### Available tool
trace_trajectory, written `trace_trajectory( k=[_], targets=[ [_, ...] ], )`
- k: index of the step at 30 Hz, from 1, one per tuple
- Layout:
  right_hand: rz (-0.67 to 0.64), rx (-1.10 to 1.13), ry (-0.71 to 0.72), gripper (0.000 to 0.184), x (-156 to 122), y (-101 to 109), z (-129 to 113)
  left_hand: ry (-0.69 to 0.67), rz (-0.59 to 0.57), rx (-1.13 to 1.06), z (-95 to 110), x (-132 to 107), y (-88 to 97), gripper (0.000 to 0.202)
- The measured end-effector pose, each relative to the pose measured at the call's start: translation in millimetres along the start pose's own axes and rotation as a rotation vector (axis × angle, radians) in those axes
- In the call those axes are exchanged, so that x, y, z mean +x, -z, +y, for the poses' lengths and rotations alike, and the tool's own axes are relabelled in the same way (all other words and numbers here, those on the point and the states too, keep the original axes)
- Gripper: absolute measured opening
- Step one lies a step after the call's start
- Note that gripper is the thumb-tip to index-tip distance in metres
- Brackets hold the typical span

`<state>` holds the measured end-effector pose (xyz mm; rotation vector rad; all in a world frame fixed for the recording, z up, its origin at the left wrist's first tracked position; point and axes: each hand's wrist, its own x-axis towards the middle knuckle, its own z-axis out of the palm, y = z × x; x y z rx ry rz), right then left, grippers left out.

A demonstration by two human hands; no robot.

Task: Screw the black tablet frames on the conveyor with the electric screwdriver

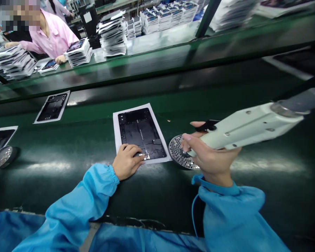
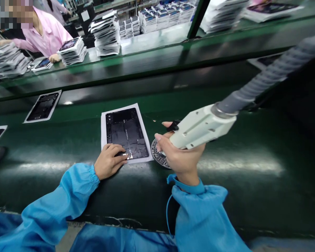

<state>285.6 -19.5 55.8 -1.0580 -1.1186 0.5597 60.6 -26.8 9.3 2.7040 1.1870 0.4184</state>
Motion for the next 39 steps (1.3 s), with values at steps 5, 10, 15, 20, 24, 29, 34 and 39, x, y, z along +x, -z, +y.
trace_trajectory(
  k=[5, 10, 15, 20, 24, 29, 34, 39],
  targets=[
    [-0.078, 0.081, -0.041, 0.021, -6.8, -20.5, -2.0, -0.023, 0.038, 0.033, -4.9, 3.7, -4.4, 0.023],
    [-0.107, 0.052, -0.096, 0.022, -11.6, -53.1, 7.2, 0.02, 0.025, -0.015, -6.5, 10.8, -12.3, 0.026],
    [-0.162, 0.047, -0.164, 0.024, -19.7, -64.7, 17.0, 0.008, 0.015, -0.05, -6.7, 8.8, -14.3, 0.027],
    [-0.195, 0.046, -0.139, 0.022, -27.1, -65.5, 21.6, 0.013, 0.001, -0.068, -5.6, 9.9, -13.9, 0.026],
    [-0.221, 0.017, -0.135, 0.022, -31.1, -63.5, 23.2, 0.029, -0.016, -0.082, -4.7, 10.1, -14.2, 0.026],
    [-0.271, -0.026, -0.121, 0.021, -36.8, -60.8, 24.0, 0.03, -0.029, -0.078, -4.5, 9.3, -13.6, 0.027],
    [-0.256, -0.005, -0.129, 0.02, -38.0, -64.8, 24.9, 0.01, -0.005, -0.065, -6.0, 8.6, -14.2, 0.027],
    [-0.17, 0.035, -0.056, 0.019, -19.3, -52.5, 12.0, -0.016, 0.064, -0.049, -8.1, 8.0, -18.8, 0.026]
  ],
)
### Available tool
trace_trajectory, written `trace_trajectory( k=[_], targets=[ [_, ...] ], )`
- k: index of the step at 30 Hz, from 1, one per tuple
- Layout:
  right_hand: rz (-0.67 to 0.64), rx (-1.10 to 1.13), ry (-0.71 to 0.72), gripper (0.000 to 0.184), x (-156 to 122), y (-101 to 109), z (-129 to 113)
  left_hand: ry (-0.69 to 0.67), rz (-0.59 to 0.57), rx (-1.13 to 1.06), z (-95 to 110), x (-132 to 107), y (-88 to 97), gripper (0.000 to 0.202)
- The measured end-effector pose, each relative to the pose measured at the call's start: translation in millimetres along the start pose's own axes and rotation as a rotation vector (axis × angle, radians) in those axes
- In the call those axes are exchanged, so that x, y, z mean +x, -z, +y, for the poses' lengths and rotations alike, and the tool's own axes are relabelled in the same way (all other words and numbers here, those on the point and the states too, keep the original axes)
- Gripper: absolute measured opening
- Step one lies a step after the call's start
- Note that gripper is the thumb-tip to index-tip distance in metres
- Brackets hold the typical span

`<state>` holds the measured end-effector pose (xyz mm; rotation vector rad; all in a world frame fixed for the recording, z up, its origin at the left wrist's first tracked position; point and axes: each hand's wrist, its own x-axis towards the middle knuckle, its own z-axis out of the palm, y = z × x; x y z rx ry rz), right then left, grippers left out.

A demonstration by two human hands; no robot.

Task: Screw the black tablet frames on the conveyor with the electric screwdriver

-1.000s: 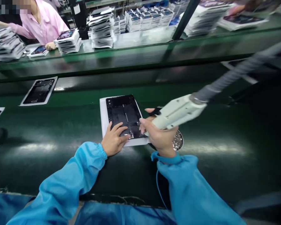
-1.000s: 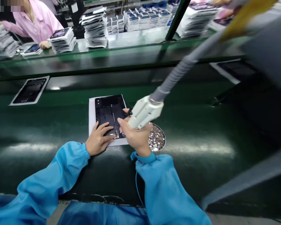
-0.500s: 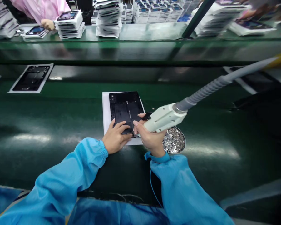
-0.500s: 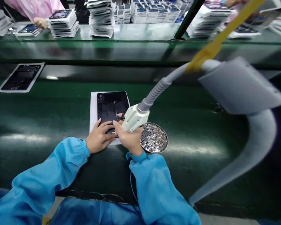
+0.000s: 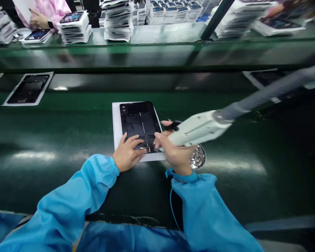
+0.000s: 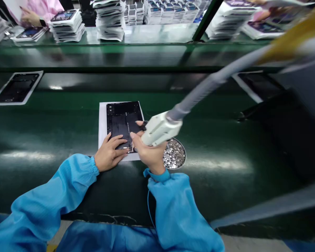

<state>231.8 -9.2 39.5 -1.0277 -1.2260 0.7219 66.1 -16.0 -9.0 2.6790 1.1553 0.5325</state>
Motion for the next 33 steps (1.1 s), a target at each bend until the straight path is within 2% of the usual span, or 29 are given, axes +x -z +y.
trace_trajectory(
  k=[5, 8, 10, 14, 20, 33],
  targets=[
    [0.115, 0.061, 0.088, 0.019, 22.5, 42.2, -5.2, -0.033, 0.076, 0.004, -1.5, -0.7, -2.2, 0.026],
    [0.189, 0.086, 0.087, 0.022, 30.1, 61.2, 4.8, -0.034, 0.094, 0.009, -2.1, -1.5, -2.4, 0.025],
    [0.228, 0.079, 0.08, 0.024, 32.0, 66.4, 13.5, -0.032, 0.103, 0.01, -2.4, -2.1, -2.4, 0.025],
    [0.251, 0.046, 0.061, 0.025, 33.7, 62.6, 25.6, -0.01, 0.122, 0.016, -3.0, -2.8, -2.4, 0.026],
    [0.246, 0.083, 0.06, 0.023, 40.1, 52.5, 31.1, 0.027, 0.17, 0.046, -2.5, -2.0, -0.6, 0.026],
    [0.227, 0.067, -0.014, 0.02, 39.3, 50.3, 32.7, 0.043, 0.15, 0.04, -1.5, -2.4, -0.4, 0.026]
  ],
)
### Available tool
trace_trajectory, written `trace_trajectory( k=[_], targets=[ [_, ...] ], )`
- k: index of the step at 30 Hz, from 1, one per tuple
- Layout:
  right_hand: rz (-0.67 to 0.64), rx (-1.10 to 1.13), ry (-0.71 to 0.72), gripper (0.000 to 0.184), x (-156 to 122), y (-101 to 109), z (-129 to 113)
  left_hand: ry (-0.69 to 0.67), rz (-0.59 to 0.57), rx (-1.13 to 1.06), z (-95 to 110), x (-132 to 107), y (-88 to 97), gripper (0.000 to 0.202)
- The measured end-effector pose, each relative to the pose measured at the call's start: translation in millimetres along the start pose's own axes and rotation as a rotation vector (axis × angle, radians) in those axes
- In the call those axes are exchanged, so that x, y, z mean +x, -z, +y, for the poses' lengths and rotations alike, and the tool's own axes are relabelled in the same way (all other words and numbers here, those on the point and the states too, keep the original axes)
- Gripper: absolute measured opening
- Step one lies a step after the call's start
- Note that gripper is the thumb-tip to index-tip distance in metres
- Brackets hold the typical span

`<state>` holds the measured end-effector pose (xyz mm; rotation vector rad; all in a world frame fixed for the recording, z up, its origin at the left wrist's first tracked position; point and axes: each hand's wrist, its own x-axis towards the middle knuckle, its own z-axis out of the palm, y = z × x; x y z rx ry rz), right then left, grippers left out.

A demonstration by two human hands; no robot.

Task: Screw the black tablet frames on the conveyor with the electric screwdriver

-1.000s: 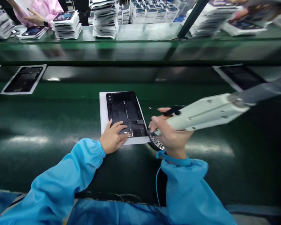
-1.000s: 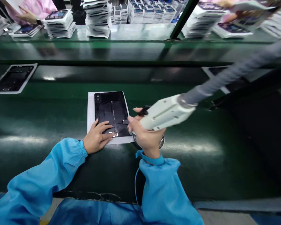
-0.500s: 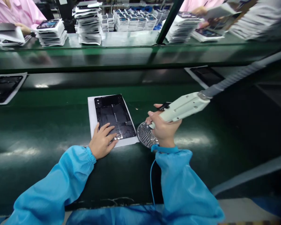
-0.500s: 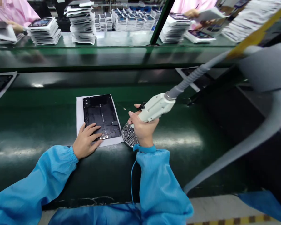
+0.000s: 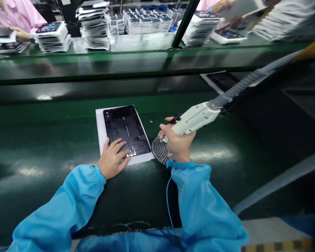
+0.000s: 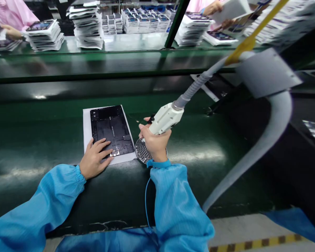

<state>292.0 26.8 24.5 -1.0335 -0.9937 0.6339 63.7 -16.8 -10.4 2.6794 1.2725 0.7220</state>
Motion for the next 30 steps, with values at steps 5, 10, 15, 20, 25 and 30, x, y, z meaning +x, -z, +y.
trace_trajectory(
  k=[5, 10, 15, 20, 25, 30],
  targets=[
    [-0.011, -0.013, -0.011, 0.021, -0.8, 0.0, -0.7, -0.016, 0.02, 0.008, -0.2, 0.4, 0.3, 0.026],
    [-0.014, -0.037, -0.005, 0.022, -1.3, -0.4, -0.4, -0.016, 0.03, -0.003, -1.6, 0.1, 0.7, 0.026],
    [0.026, -0.001, 0.064, 0.024, -5.3, -2.8, -13.3, 0.074, 0.043, 0.009, -2.0, -1.8, -1.4, 0.029],
    [-0.097, 0.045, 0.023, 0.024, -26.9, -24.0, -34.5, 0.067, -0.013, 0.027, -1.0, -1.5, -2.4, 0.029],
    [-0.27, 0.041, -0.056, 0.019, -52.5, -56.0, -31.9, 0.005, -0.061, 0.089, 0.3, -1.6, 1.6, 0.034],
    [-0.304, 0.025, -0.08, 0.025, -60.9, -66.5, -17.8, -0.005, -0.087, 0.083, 1.4, -1.3, 2.2, 0.036]
  ],
)
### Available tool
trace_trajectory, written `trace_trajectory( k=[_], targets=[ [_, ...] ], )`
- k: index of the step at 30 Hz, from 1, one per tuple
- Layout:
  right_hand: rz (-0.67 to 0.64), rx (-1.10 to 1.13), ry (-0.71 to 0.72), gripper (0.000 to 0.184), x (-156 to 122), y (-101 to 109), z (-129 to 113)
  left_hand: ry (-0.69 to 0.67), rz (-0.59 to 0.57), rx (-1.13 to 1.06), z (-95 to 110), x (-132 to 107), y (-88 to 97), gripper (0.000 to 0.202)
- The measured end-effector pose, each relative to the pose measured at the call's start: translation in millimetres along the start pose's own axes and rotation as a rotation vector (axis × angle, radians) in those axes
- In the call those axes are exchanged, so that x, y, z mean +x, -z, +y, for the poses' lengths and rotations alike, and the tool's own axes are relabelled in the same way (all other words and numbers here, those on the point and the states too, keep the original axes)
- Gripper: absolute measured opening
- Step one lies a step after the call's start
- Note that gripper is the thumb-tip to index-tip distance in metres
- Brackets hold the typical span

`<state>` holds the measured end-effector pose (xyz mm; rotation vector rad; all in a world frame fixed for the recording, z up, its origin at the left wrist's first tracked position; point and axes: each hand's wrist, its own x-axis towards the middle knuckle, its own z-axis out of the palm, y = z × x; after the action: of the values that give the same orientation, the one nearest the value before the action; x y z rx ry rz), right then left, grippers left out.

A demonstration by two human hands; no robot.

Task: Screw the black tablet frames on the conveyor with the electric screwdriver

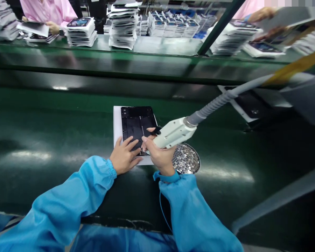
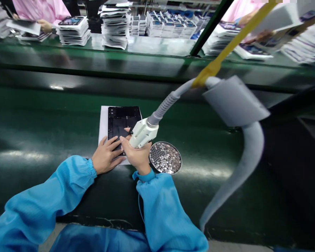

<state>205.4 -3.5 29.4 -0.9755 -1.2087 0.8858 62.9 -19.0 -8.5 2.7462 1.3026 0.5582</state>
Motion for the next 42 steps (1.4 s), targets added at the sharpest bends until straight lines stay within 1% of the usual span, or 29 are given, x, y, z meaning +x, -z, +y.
trace_trajectory(
  k=[5, 13, 20, 29, 34, 36, 39, 42],
  targets=[
    [0.0, -0.03, 0.008, 0.02, -0.7, 1.4, 1.4, 0.026, -0.026, -0.008, 1.7, 1.3, 0.0, 0.034],
    [-0.044, -0.097, -0.005, 0.021, -7.2, 3.8, 10.1, 0.039, -0.035, -0.028, 2.5, 0.0, -2.2, 0.033],
    [-0.03, -0.038, -0.02, 0.023, -6.8, 2.3, 8.4, 0.024, -0.036, -0.03, 2.2, 0.2, -0.6, 0.034],
    [-0.064, -0.046, -0.044, 0.024, -6.7, 4.9, 8.9, 0.041, -0.024, -0.036, 2.3, 0.4, -1.7, 0.032],
    [-0.071, -0.079, -0.039, 0.016, -7.1, 6.1, 10.5, 0.032, -0.028, -0.033, 2.0, 0.7, -0.2, 0.032],
    [-0.041, -0.074, -0.014, 0.014, -5.3, 5.5, 6.2, 0.028, -0.021, -0.028, 2.3, 0.5, 0.0, 0.033],
    [0.057, -0.067, 0.063, 0.015, 0.2, 8.4, -7.3, 0.026, 0.007, -0.008, 2.8, 0.1, -0.4, 0.035],
    [0.152, -0.075, 0.138, 0.016, 7.3, 22.1, -23.4, 0.003, 0.022, 0.008, 2.5, -0.2, -1.5, 0.035]
  ],
)
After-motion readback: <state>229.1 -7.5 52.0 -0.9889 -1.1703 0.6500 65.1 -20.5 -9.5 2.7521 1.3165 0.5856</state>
